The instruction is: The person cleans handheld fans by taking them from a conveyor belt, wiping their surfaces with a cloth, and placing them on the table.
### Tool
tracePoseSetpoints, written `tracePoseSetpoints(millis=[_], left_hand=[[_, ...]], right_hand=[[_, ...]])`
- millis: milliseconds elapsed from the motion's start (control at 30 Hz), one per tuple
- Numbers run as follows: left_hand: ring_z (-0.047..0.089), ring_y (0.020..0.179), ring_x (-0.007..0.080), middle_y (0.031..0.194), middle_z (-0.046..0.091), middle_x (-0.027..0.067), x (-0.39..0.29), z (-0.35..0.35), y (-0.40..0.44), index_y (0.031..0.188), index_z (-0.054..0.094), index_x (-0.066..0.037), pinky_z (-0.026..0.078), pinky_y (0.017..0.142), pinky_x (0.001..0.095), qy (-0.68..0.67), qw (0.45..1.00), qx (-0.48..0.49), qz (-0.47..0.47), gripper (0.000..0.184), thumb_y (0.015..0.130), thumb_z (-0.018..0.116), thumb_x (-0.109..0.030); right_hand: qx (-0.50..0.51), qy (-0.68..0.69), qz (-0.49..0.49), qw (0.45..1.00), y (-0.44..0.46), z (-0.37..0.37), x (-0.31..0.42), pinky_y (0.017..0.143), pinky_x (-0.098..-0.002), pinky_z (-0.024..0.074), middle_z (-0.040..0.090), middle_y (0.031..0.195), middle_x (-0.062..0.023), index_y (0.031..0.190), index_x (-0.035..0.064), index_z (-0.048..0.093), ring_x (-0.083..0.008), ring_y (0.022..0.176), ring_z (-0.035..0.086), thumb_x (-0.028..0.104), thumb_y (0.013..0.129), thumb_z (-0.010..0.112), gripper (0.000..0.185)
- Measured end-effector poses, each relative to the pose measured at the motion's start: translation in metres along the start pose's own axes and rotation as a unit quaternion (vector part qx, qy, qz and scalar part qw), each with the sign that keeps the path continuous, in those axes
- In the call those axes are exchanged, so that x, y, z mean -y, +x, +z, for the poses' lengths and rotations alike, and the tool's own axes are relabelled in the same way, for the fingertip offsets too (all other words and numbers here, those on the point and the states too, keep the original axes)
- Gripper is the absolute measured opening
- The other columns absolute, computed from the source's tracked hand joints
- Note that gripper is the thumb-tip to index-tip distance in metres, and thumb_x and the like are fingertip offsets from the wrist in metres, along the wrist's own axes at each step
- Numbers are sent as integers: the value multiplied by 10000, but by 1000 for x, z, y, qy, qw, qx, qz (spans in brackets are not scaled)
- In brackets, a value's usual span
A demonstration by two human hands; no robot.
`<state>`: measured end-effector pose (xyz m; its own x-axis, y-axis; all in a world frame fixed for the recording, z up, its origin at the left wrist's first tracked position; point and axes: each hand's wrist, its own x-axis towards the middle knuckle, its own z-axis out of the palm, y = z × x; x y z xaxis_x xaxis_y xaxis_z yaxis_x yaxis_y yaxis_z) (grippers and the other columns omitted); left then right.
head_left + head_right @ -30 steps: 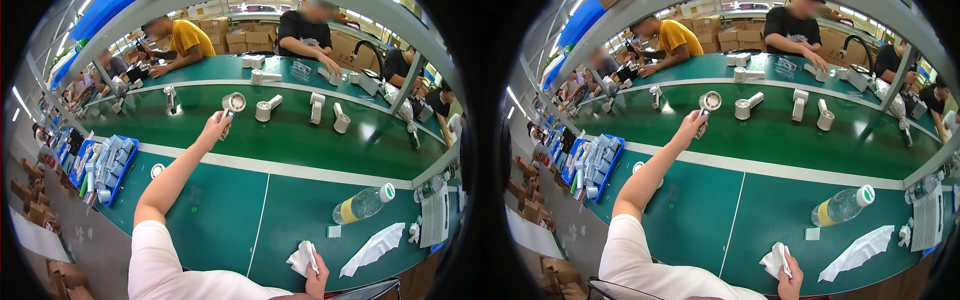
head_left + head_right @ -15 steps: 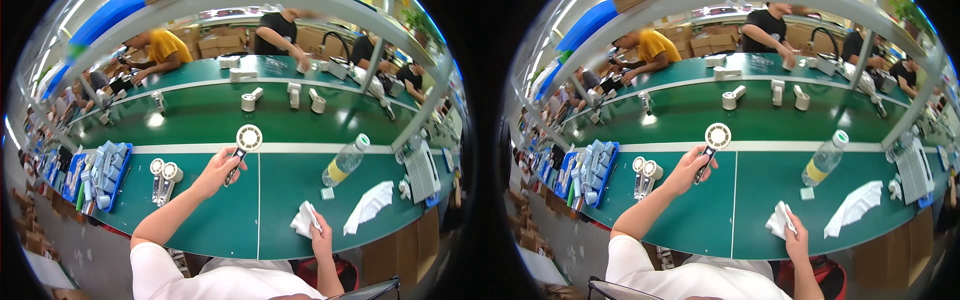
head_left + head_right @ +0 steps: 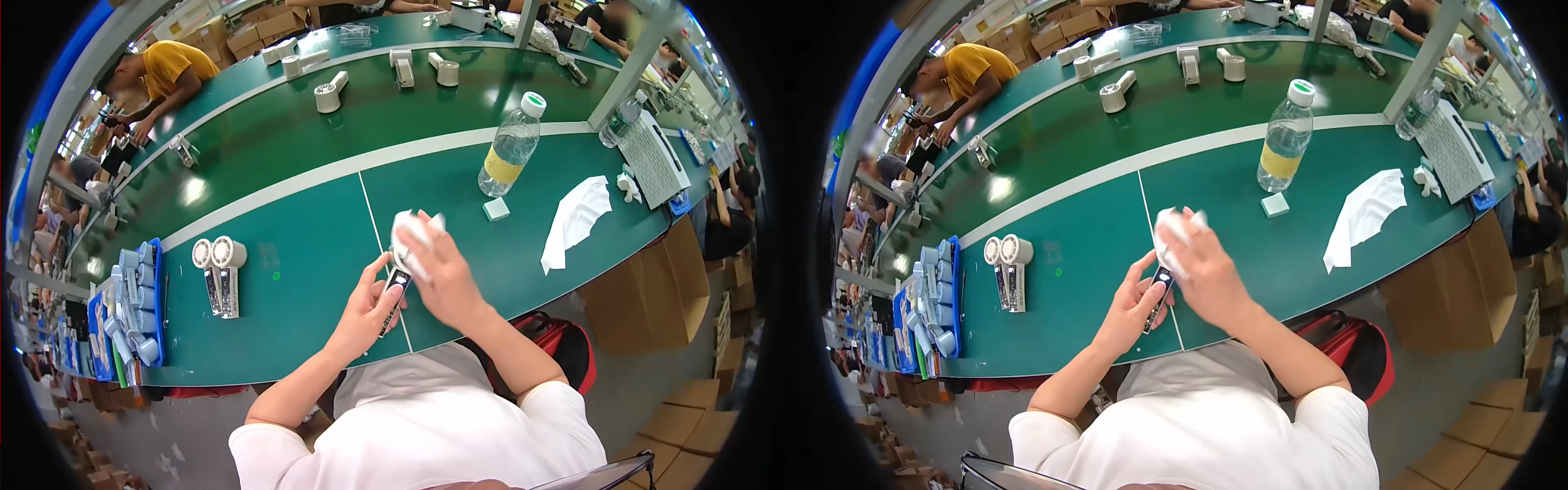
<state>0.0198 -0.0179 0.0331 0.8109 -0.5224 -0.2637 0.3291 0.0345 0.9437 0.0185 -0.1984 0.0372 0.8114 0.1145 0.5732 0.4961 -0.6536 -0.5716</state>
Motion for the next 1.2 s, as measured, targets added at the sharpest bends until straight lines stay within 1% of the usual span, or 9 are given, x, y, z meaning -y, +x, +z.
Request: tracePoseSetpoints(millis=[167, 267, 367, 433, 600, 733, 933, 1000, 1200], left_hand=[[533, 667, 106, 969, 636, 105, 17, -2, -4, 1538, 167, -68, 438, 574, 247, -146, 988, 35, -21, 602, 1051, 475, -242], [607, 887, 169, 1172, 623, 166, 18, 3, 2, 1526, 191, -84, 494, 768, 292, -213, 972, 60, 76, 579, 1052, 446, -297], [364, 1412, 265, 1516, 381, 203, 18, 9, 9, 1538, 128, -103, 316, 1136, 401, -140, 973, -9, 181, 654, 1035, 483, -325], [359, 1418, 271, 1529, 358, 202, 26, 10, 13, 1544, 99, -112, 313, 1141, 406, -101, 970, -46, 218, 683, 1026, 507, -293], [345, 1430, 311, 1539, 324, 203, 16, 0, 11, 1556, 47, -124, 291, 1163, 435, -49, 971, -9, 235, 858, 960, 636, -311], [542, 1254, 343, 1461, 414, 207, 9, -23, 4, 1540, 121, -81, 493, 996, 429, -196, 968, 34, 153, 811, 965, 602, -392], [630, 1050, 286, 1333, 505, 203, 18, -25, 3, 1510, 167, -63, 542, 870, 387, -140, 990, -30, -19, 653, 1017, 508, -321], [620, 1054, 250, 1309, 513, 199, 17, -25, -2, 1503, 162, -51, 539, 874, 369, -138, 990, -30, -19, 633, 1023, 507, -277], [644, 1002, 286, 1254, 549, 198, 22, -17, -9, 1457, 240, -57, 554, 825, 379, -92, 993, -67, -21, 542, 1017, 489, -255]], right_hand=[[22, 420, 348, 838, -8, 5, -36, 858, -301, 503, 660, 1102, -50, 1274, -16, 564, -126, 977, 631, 333, 1072, 390, 439], [13, 563, 419, 712, -32, 18, -24, 881, -313, 508, 655, 1139, -75, 1292, -4, 548, -148, 1010, 639, 343, 1065, 422, 434], [44, 607, 454, 651, -36, 17, 13, 897, -351, 546, 634, 1177, -65, 1351, 13, 491, -159, 1024, 641, 347, 1052, 455, 450], [49, 628, 443, 637, -32, 8, 27, 860, -342, 566, 646, 1123, -49, 1358, 23, 482, -137, 965, 648, 319, 1043, 490, 432], [133, 520, 394, 746, -33, -9, 5, 744, -307, 591, 616, 1166, -70, 1365, -1, 495, -154, 940, 647, 40, 901, 680, 502], [118, 132, 124, 976, -21, -40, -24, 861, -353, 518, 630, 1143, -146, 1273, 61, 607, -268, 989, 644, 61, 821, 752, 476], [192, 78, 140, 968, -14, -52, -31, 846, -382, 502, 626, 1097, -180, 1271, 71, 613, -345, 940, 624, -10, 841, 684, 443], [47, 37, 208, 976, -12, -47, -18, 836, -424, 517, 593, 1168, -215, 1289, 68, 586, -414, 1010, 611, 7, 865, 660, 435], [145, -104, 6, 984, -60, 6, 17, 1073, -477, 405, 437, 1437, -265, 1366, -17, 493, -447, 1295, 448, -130, 741, 556, 638]])
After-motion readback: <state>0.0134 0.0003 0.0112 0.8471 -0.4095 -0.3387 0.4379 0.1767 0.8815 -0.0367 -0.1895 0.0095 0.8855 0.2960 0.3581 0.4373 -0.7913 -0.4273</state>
